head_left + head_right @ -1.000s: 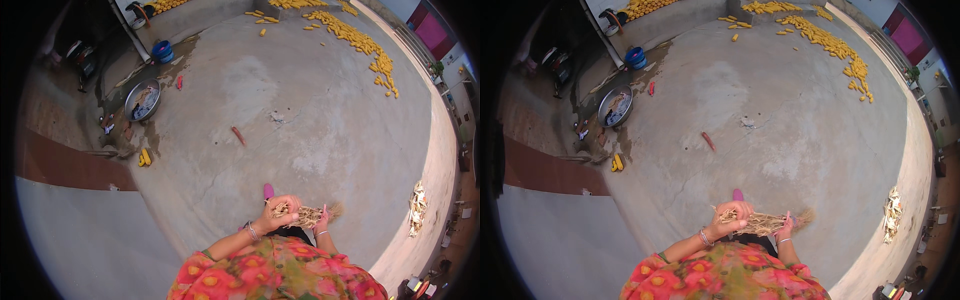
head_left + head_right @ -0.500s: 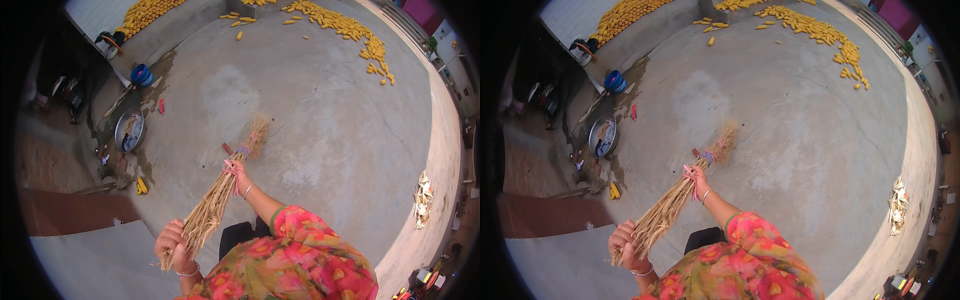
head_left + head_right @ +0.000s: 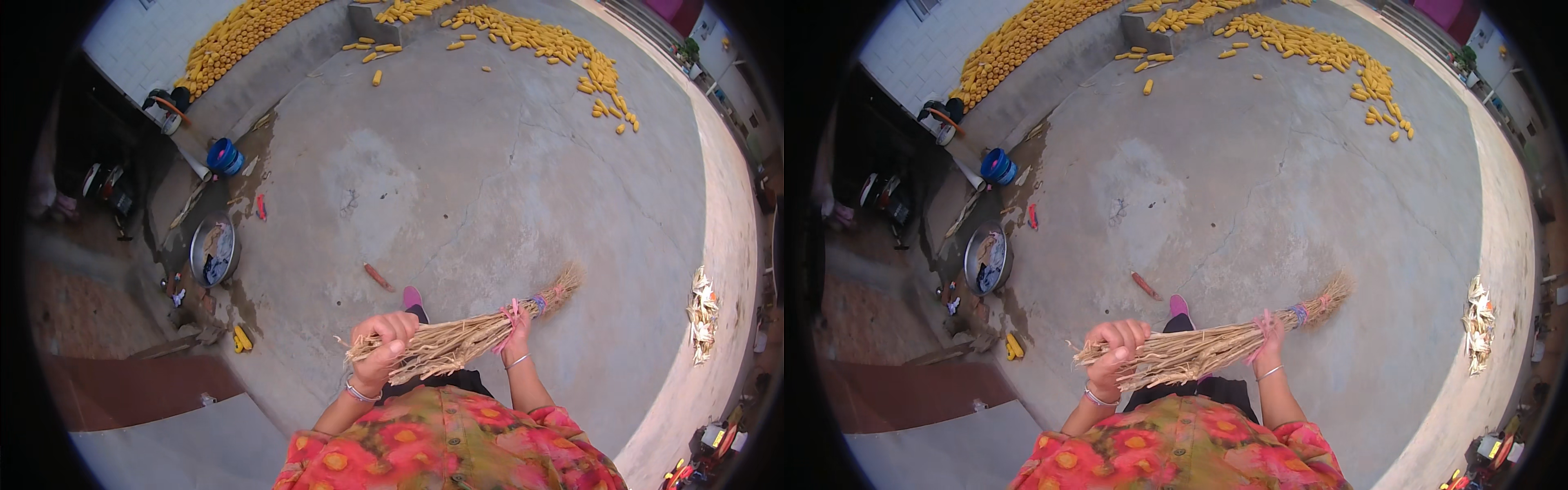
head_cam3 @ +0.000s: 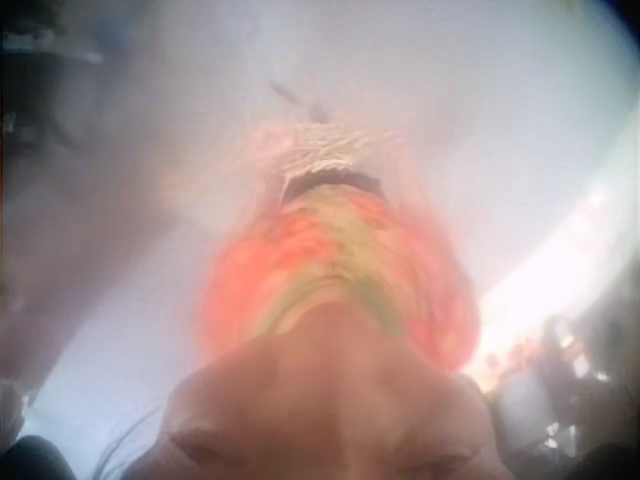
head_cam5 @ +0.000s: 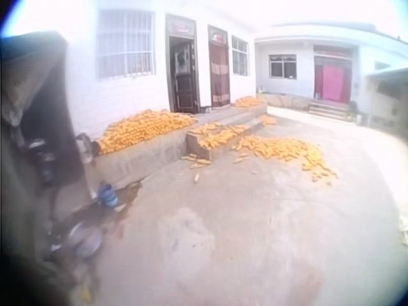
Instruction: The person sweeps debris, such as corn husks and a plastic bottle, into a pile using a broom made of dried stalks in a courtyard containing piles of corn kernels.
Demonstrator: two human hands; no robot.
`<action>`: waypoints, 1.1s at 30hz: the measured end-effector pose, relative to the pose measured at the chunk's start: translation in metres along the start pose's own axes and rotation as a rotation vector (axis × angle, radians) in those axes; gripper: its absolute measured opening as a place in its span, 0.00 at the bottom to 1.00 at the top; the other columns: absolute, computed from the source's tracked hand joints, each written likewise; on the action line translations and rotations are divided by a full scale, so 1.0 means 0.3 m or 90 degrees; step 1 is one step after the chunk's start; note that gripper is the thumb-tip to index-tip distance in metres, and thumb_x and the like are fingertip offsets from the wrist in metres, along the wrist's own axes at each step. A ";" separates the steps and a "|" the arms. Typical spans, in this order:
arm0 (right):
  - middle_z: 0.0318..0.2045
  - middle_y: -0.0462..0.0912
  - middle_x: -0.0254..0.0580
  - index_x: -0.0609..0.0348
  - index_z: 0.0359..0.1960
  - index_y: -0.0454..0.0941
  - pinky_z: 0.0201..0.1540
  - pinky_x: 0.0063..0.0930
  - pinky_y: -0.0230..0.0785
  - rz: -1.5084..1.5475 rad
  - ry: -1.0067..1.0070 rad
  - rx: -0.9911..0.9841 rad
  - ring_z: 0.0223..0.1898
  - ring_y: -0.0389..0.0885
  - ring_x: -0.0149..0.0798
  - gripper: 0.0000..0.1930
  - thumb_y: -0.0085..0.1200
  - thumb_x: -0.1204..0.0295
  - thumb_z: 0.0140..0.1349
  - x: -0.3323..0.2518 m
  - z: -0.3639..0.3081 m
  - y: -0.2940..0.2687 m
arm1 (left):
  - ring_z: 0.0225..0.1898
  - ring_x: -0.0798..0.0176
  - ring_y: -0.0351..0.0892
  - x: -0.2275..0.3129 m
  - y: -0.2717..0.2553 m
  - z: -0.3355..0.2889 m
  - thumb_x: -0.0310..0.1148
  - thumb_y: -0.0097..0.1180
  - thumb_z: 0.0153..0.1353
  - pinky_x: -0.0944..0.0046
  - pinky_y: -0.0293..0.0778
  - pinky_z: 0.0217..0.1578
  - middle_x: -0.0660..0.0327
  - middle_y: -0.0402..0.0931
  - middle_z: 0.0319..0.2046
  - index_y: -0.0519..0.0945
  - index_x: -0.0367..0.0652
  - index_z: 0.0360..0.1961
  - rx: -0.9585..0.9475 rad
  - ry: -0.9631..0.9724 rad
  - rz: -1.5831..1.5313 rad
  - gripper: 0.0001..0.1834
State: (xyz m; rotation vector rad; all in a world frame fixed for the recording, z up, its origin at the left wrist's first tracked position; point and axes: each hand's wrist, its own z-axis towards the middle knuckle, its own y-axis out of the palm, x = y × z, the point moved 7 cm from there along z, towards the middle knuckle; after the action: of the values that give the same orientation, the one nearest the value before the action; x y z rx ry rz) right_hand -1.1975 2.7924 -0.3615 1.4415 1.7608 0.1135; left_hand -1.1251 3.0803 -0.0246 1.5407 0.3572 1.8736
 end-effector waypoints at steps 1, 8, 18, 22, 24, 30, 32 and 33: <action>0.22 0.79 0.45 0.53 0.27 0.73 0.31 0.42 0.75 0.007 0.007 -0.011 0.26 0.78 0.45 0.12 0.46 0.59 0.59 -0.034 0.034 -0.067 | 0.23 0.65 0.61 -0.075 0.014 0.033 0.25 0.53 0.52 0.60 0.62 0.35 0.64 0.64 0.18 0.63 0.43 0.17 -0.026 -0.048 -0.015 0.12; 0.23 0.79 0.44 0.53 0.29 0.74 0.31 0.51 0.75 0.085 0.070 0.104 0.26 0.78 0.49 0.13 0.46 0.57 0.58 0.010 0.149 0.042 | 0.27 0.63 0.63 -0.232 -0.034 0.315 0.18 0.52 0.52 0.59 0.64 0.38 0.63 0.64 0.20 0.64 0.41 0.19 -0.145 -0.133 0.032 0.11; 0.23 0.79 0.47 0.62 0.31 0.71 0.24 0.37 0.74 -0.142 0.446 -0.140 0.22 0.79 0.45 0.18 0.46 0.56 0.57 0.718 0.359 1.260 | 0.24 0.69 0.55 0.327 -0.423 0.638 0.30 0.47 0.52 0.61 0.56 0.37 0.66 0.56 0.17 0.57 0.47 0.20 0.256 0.194 0.376 0.11; 0.22 0.80 0.45 0.60 0.31 0.74 0.24 0.35 0.74 -0.221 0.460 -0.209 0.21 0.79 0.41 0.19 0.45 0.54 0.58 0.679 0.384 1.506 | 0.24 0.70 0.54 0.446 -0.495 0.761 0.30 0.44 0.56 0.62 0.54 0.35 0.67 0.54 0.17 0.56 0.47 0.20 0.257 0.282 0.322 0.11; 0.23 0.80 0.45 0.60 0.31 0.75 0.24 0.34 0.75 -0.187 0.468 -0.227 0.21 0.79 0.40 0.20 0.44 0.53 0.58 0.617 0.369 1.553 | 0.23 0.70 0.54 0.465 -0.504 0.836 0.30 0.44 0.56 0.63 0.54 0.34 0.67 0.55 0.17 0.57 0.47 0.20 0.184 0.281 0.292 0.12; 0.24 0.79 0.45 0.65 0.34 0.74 0.30 0.37 0.75 -0.078 0.312 -0.089 0.24 0.79 0.43 0.26 0.42 0.48 0.58 0.178 0.546 1.414 | 0.23 0.70 0.59 0.225 -0.404 1.154 0.32 0.52 0.54 0.63 0.57 0.36 0.66 0.60 0.17 0.61 0.47 0.20 0.022 0.183 0.145 0.12; 0.26 0.79 0.46 0.65 0.35 0.74 0.35 0.38 0.75 0.011 0.232 -0.056 0.27 0.79 0.44 0.27 0.42 0.48 0.57 0.004 0.654 1.266 | 0.28 0.65 0.65 0.038 -0.306 1.254 0.37 0.56 0.53 0.58 0.61 0.42 0.62 0.65 0.23 0.64 0.45 0.23 0.006 0.121 0.085 0.14; 0.30 0.79 0.47 0.63 0.39 0.73 0.38 0.40 0.74 0.001 0.221 -0.037 0.30 0.78 0.45 0.27 0.42 0.48 0.57 -0.081 0.726 1.139 | 0.32 0.62 0.69 -0.067 -0.246 1.288 0.39 0.58 0.53 0.54 0.64 0.46 0.59 0.68 0.27 0.66 0.43 0.24 0.008 0.099 0.069 0.15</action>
State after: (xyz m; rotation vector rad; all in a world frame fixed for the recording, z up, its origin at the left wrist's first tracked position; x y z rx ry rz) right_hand -0.7957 2.7958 -0.3032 1.4455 2.0146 0.4336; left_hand -0.7353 3.0430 0.0177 1.4528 0.3626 2.0852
